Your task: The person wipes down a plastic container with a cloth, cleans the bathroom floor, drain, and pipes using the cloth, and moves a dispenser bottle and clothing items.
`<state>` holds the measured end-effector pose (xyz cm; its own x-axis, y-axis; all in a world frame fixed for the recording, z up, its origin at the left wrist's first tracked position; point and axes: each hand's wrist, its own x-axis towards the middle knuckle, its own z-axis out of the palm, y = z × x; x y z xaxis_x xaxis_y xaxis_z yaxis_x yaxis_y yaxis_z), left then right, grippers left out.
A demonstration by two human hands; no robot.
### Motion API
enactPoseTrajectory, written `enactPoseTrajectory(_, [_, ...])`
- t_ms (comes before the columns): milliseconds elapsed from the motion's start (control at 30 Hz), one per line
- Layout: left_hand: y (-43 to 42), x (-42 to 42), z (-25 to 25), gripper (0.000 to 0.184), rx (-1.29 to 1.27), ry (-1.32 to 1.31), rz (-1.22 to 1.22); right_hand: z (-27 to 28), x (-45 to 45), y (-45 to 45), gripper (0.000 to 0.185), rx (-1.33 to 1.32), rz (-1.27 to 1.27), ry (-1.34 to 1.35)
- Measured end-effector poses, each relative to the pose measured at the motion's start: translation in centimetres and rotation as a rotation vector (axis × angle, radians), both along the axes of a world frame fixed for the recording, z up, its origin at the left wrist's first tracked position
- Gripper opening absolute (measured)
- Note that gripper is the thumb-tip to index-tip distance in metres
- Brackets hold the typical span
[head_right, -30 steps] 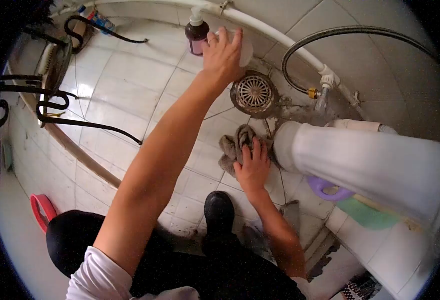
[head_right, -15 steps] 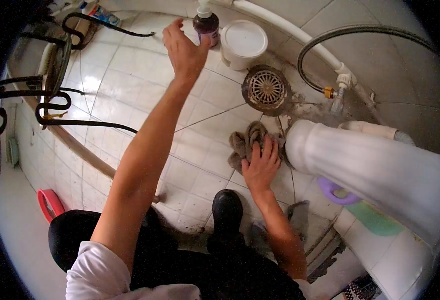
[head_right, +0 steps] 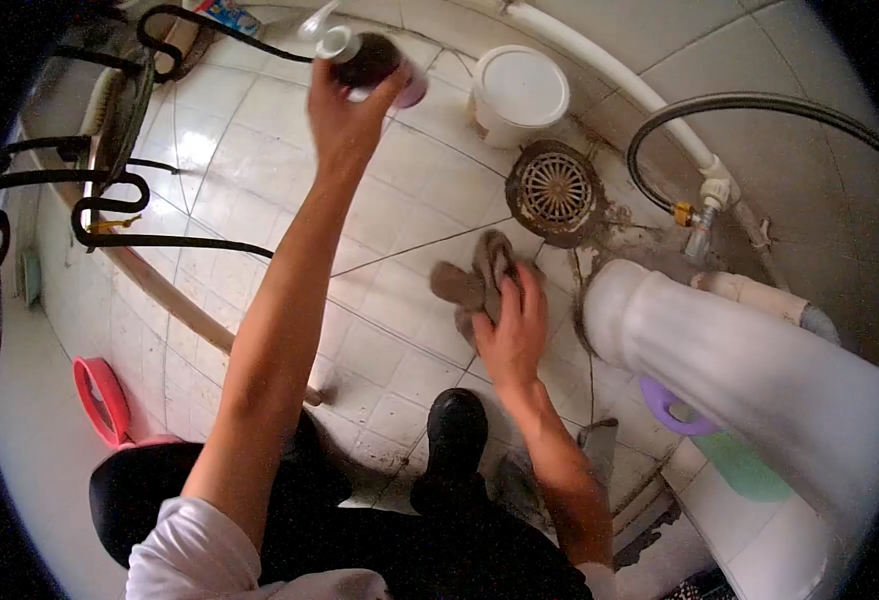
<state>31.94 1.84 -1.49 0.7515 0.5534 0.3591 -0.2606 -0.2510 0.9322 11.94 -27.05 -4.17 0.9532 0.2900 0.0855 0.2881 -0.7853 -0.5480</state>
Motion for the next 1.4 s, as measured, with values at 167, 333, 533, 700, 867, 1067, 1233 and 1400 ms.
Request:
enactPoseTrajectory(167, [3.4, -9.1, 6.8, 0.072, 0.215, 0.107, 0.062, 3.5, 11.0, 12.6, 0.066, 0.121, 0.164, -0.198])
enactPoseTrajectory(333, [4.4, -13.5, 10.0, 0.073, 0.226, 0.173, 0.085, -1.7, 26.3, 23.3, 0.043, -0.317, 0.142, -0.728])
enactPoseTrajectory(533, [4.7, -17.5, 9.6, 0.069, 0.140, 0.280, 0.055, -5.7, 30.1, 25.0, 0.078, -0.487, 0.088, -0.128])
enactPoseTrajectory(700, [6.5, -18.1, 10.2, 0.063, 0.246, 0.269, 0.091, -6.9, 24.7, 23.3, 0.042, -0.381, 0.173, -0.501])
enactPoseTrajectory(867, [6.2, -15.5, 13.6, 0.056, 0.279, 0.215, 0.098, -4.7, 7.0, 19.0, 0.033, -0.244, 0.472, -0.461])
enactPoseTrajectory(1067, [3.3, -13.9, 14.1, 0.054, 0.362, 0.122, -0.071, -2.7, -3.9, 7.7, 0.032, -0.170, 0.731, -0.286])
enactPoseTrajectory(1233, [0.6, -14.2, 13.8, 0.058, 0.166, 0.156, -0.047, -2.8, 4.7, 8.6, 0.045, -0.250, 0.586, -0.257])
enactPoseTrajectory(1400, [0.9, -16.2, 13.6, 0.059, 0.214, 0.173, -0.036, -6.2, 17.9, 19.0, 0.051, -0.164, 0.237, -0.277])
